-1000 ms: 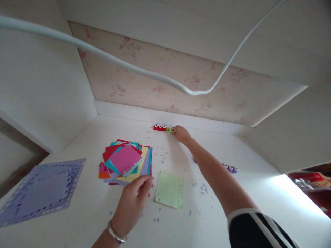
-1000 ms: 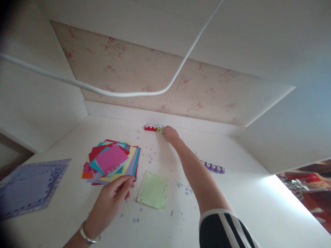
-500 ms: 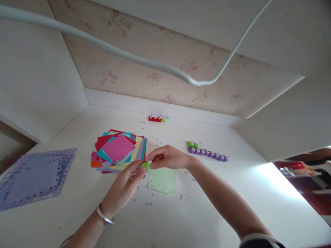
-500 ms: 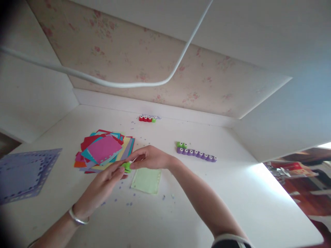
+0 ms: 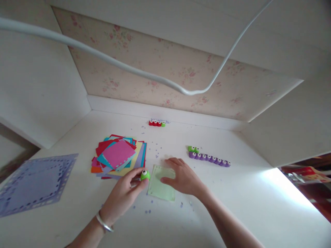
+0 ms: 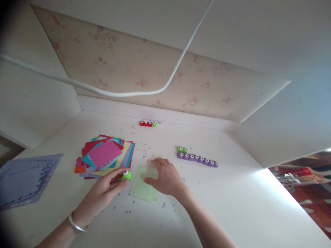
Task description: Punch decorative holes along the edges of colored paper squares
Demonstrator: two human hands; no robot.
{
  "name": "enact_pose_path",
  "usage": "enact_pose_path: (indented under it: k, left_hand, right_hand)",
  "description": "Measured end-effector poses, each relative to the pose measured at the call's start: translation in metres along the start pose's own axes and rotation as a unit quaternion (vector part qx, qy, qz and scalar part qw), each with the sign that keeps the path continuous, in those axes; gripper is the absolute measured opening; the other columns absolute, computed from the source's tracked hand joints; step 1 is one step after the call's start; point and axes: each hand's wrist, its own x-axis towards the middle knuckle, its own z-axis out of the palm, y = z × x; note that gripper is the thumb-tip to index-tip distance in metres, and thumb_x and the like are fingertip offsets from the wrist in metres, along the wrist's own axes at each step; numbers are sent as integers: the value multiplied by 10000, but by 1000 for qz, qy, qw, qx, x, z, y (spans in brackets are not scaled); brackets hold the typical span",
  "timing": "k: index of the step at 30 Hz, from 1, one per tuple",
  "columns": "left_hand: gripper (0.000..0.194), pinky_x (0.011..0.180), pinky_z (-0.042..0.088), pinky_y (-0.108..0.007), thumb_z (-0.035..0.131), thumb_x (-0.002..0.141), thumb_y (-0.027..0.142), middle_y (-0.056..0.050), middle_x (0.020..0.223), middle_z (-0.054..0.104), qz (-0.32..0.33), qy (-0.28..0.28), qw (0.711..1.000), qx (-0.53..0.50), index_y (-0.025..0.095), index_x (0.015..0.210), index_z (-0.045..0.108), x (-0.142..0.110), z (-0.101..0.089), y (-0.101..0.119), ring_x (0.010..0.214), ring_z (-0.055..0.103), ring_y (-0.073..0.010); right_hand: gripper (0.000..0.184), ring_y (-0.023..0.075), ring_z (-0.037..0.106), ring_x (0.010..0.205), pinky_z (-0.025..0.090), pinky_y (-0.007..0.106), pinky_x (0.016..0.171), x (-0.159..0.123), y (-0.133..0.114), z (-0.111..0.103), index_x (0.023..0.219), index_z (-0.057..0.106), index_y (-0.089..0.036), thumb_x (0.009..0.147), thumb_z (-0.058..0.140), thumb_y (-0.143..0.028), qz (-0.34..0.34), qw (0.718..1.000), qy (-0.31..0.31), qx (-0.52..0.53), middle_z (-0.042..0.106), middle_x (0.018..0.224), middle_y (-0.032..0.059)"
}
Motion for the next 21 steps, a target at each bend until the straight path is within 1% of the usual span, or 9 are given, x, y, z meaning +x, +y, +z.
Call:
enact_pose_path:
  k: [3,6,8,11,12,14,16,17,21]
  left_hand:
    - [353,767,550,-282,627,811,409,-54,1058,687,26,2,998,51,227,1113,637,-1,1,0,862,671,-194]
    - [344,734,549,-277,606,827,424,-39,1004,695,53,7,991,126,233,1112,629,0,2,-2,792,663,-173]
    - [333,733,546,-283,598,834,424,-31,970,696,74,13,982,172,233,1104,628,1,3,-4,768,654,-168]
    - [307,728,544,-280,596,843,411,-18,937,697,102,16,973,206,234,1093,625,2,5,-7,757,648,-162]
    - [298,730,544,-279,595,847,401,-15,932,696,109,17,971,211,233,1092,623,2,5,-8,756,647,-159]
    - [276,744,544,-278,595,855,373,-14,946,690,127,20,967,218,232,1091,617,2,6,-10,763,645,-153]
    - [252,776,542,-278,595,861,342,-22,1003,672,152,24,963,219,232,1087,617,3,6,-11,812,644,-152]
    - [243,792,541,-278,596,863,329,-26,1031,659,164,25,961,220,233,1086,618,3,7,-13,839,641,-152]
    - [231,808,543,-270,608,865,309,-25,1041,646,181,18,956,231,239,1085,622,5,9,-18,850,643,-144]
  right_hand:
    - [552,294,515,1097,414,450,921,-11,10,3,1188,604,-231,706,727,-473,38,999,-12,-34,587,1200,106]
    - [489,230,579,916,447,367,804,-14,17,4,1130,629,-224,688,754,-393,83,996,-30,-6,638,1006,71]
    - [565,198,590,832,451,327,744,-13,22,3,1165,613,-218,643,787,-346,109,993,-39,28,640,965,55]
    - [691,188,596,845,453,309,755,-13,31,3,1246,573,-215,598,805,-277,141,987,-18,75,630,1070,70]
    - [673,186,600,843,453,306,756,-13,34,2,1242,578,-216,606,795,-259,151,984,-14,94,636,1075,68]
    - [490,174,609,783,453,291,707,-16,39,2,1144,638,-214,669,747,-260,169,975,-21,141,674,972,46]
    - [238,155,595,678,434,267,605,-21,41,2,959,689,-193,753,676,-311,196,961,-25,192,677,794,24]
    - [193,143,575,620,415,256,551,-23,41,2,875,687,-180,786,643,-345,211,952,-21,221,657,715,17]
    - [289,116,526,515,398,232,450,-30,34,4,783,626,-157,816,610,-444,233,893,15,385,610,620,7]
